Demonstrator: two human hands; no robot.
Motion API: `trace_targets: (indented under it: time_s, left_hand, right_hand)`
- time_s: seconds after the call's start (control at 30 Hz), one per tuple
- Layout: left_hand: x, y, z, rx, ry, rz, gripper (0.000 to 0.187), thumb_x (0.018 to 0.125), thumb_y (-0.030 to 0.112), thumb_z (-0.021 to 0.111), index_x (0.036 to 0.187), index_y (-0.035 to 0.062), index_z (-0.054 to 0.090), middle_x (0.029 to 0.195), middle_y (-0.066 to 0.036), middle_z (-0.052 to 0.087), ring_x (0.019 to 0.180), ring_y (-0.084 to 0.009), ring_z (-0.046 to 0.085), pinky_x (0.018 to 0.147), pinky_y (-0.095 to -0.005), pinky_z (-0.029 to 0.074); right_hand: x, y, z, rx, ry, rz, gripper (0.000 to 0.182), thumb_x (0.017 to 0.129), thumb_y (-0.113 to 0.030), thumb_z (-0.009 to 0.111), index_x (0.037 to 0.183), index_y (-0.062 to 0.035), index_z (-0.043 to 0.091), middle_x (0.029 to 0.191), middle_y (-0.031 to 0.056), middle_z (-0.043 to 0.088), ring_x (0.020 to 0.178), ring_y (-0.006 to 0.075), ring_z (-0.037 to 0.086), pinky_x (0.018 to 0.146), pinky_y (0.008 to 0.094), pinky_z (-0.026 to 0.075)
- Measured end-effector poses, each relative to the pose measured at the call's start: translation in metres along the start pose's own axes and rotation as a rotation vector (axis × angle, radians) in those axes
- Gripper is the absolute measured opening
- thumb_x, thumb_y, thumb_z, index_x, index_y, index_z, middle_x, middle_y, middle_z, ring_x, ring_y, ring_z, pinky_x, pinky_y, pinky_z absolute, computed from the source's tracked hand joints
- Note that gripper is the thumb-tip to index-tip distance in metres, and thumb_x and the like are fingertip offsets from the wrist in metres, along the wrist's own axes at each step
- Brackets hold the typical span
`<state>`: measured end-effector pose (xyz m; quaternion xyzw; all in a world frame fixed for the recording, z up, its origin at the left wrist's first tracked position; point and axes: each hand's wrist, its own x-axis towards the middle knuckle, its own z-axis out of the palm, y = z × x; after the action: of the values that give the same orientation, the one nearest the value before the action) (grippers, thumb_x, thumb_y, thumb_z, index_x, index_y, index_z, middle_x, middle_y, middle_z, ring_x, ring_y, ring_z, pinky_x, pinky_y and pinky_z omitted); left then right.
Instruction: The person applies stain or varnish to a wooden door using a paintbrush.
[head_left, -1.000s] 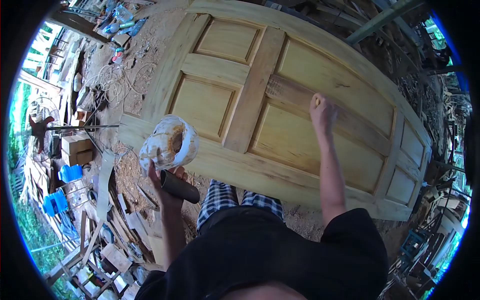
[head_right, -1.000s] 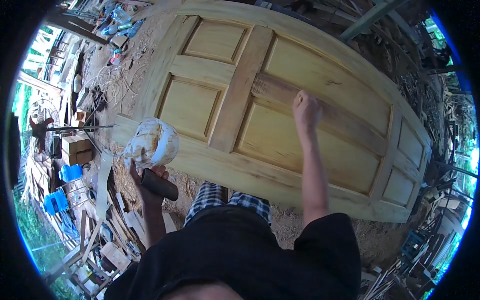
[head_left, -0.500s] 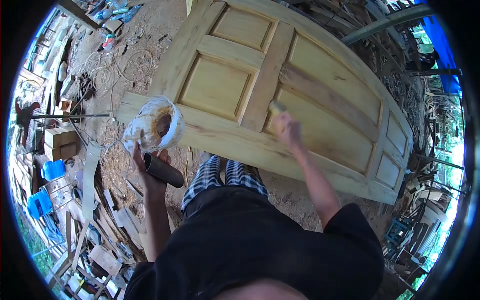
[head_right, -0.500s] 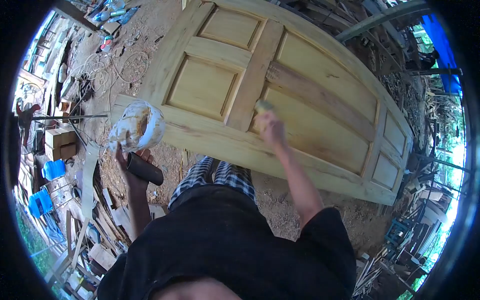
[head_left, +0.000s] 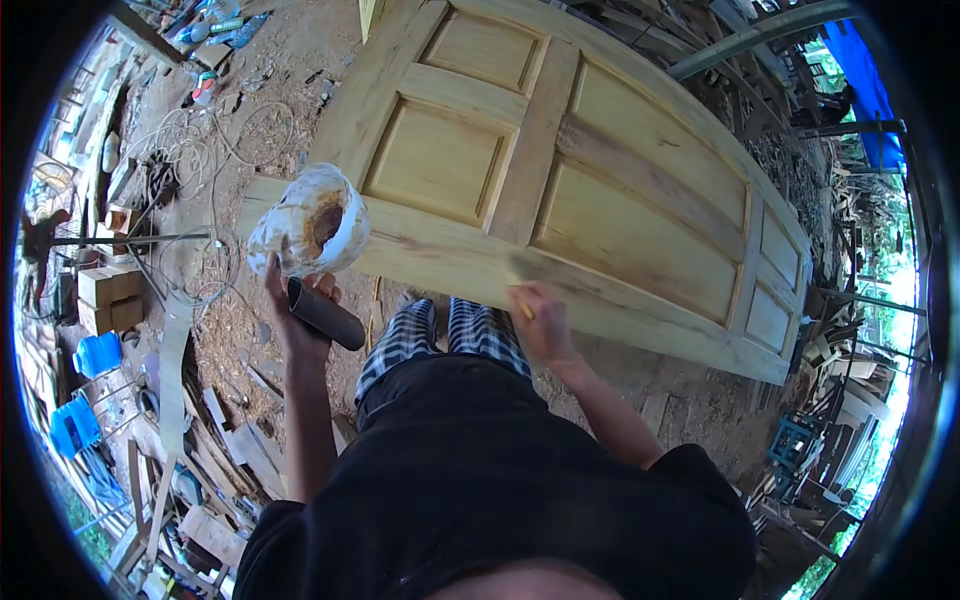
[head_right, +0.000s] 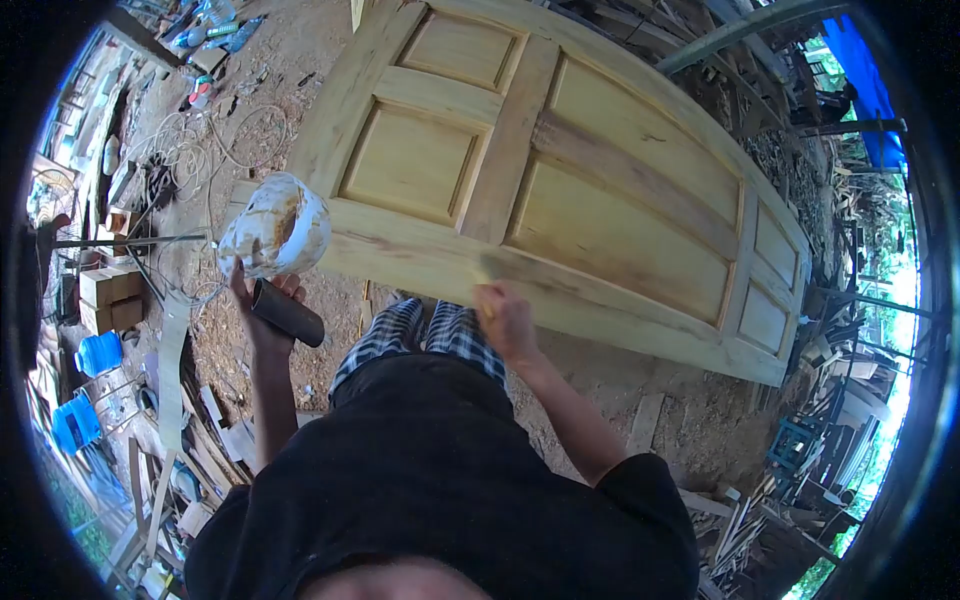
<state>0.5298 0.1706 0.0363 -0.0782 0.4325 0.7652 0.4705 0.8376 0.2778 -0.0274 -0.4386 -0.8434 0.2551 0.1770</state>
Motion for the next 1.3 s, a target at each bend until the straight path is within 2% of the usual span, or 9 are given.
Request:
trace_targets:
  time_s: [0.13,0.3,0.43,0.6,0.73,0.9,1.07,1.13,1.3]
  left_hand:
    - [-0.004,0.011,0.001,0.021,-0.073,0.016,0.051,0.079,0.051,0.056,0.107,0.0095,0.048,0.076,-0.003,0.053,0.055,-0.0122,0.047,0.05,-0.028,0.041]
    - [-0.019,0.019,-0.007,0.031,0.027,0.082,0.052,0.079,0.051,0.056,0.107,0.0091,0.048,0.076,-0.003,0.053,0.055,-0.0123,0.047,0.05,-0.028,0.041]
    - [-0.016,0.024,-0.023,0.001,0.115,0.095,0.052,0.081,0.05,0.055,0.112,0.0101,0.047,0.077,-0.003,0.053,0.054,-0.0118,0.046,0.05,-0.0276,0.04]
    - [-0.014,0.026,-0.021,-0.042,0.155,0.096,0.051,0.081,0.05,0.054,0.112,0.0107,0.047,0.075,-0.003,0.052,0.054,-0.0118,0.045,0.05,-0.0271,0.039]
    - [-0.012,0.029,-0.022,-0.087,0.12,0.161,0.048,0.081,0.05,0.054,0.106,0.0105,0.048,0.074,-0.003,0.052,0.054,-0.0126,0.046,0.049,-0.027,0.04]
    - [-0.018,0.032,-0.013,-0.046,0.258,0.282,0.055,0.078,0.054,0.055,0.11,0.0104,0.045,0.066,-0.004,0.05,0.054,-0.015,0.049,0.049,-0.0279,0.043]
    - [0.004,0.029,-0.005,-0.07,0.316,0.213,0.058,0.078,0.058,0.052,0.112,0.0104,0.046,0.07,-0.002,0.051,0.056,-0.0136,0.049,0.051,-0.0267,0.042]
    - [0.011,0.031,0.003,-0.041,0.271,0.217,0.058,0.078,0.058,0.052,0.11,0.0104,0.047,0.07,-0.001,0.052,0.056,-0.0131,0.048,0.051,-0.0262,0.041]
    - [0.024,0.038,0.023,-0.006,0.372,0.185,0.05,0.078,0.057,0.053,0.095,0.0109,0.053,0.063,0.001,0.049,0.052,-0.0122,0.044,0.05,-0.0259,0.038]
  right_hand:
    - [0.056,-0.009,0.006,0.423,0.011,-0.015,0.014,0.079,-0.014,0.062,0.087,-0.0026,0.063,0.074,0.0136,0.061,0.072,0.027,0.061,0.064,0.0342,0.048]
    - [0.134,0.067,0.008,-0.1,0.314,-0.122,0.008,0.08,-0.011,0.058,0.081,-0.0039,0.061,0.076,0.014,0.059,0.068,0.0252,0.06,0.057,0.0349,0.048]
    - [0.065,0.021,0.052,-0.316,-0.153,-0.198,0.01,0.078,-0.014,0.061,0.078,-0.0041,0.061,0.072,0.0131,0.056,0.071,0.0294,0.059,0.063,0.0381,0.049]
    - [0.084,-0.031,0.025,0.57,-0.468,-0.053,0.013,0.08,-0.015,0.06,0.086,-0.0042,0.063,0.083,0.0132,0.063,0.077,0.0279,0.062,0.066,0.0338,0.05]
    - [0.206,0.006,0.025,0.082,0.116,-0.215,0.01,0.081,-0.013,0.058,0.083,-0.0055,0.064,0.085,0.0126,0.064,0.078,0.0277,0.062,0.065,0.0331,0.05]
    - [0.218,0.0,0.117,-0.463,0.03,-0.444,0.016,0.08,-0.013,0.05,0.066,-0.009,0.057,0.067,0.0096,0.057,0.064,0.0252,0.059,0.054,0.0351,0.05]
    - [0.204,-0.072,0.097,0.347,-0.501,-0.595,0.012,0.08,-0.014,0.059,0.087,-0.0051,0.063,0.089,0.0125,0.063,0.078,0.0216,0.062,0.061,0.0307,0.053]
    - [0.252,-0.053,0.088,1.2,-0.727,-0.036,0.016,0.082,-0.015,0.06,0.092,-0.0027,0.064,0.093,0.009,0.064,0.082,0.0152,0.062,0.066,0.0284,0.052]
    - [0.414,0.089,0.045,0.186,0.231,-0.156,0.009,0.08,-0.013,0.06,0.085,-0.0059,0.062,0.081,0.0132,0.064,0.077,0.0255,0.062,0.066,0.0329,0.048]
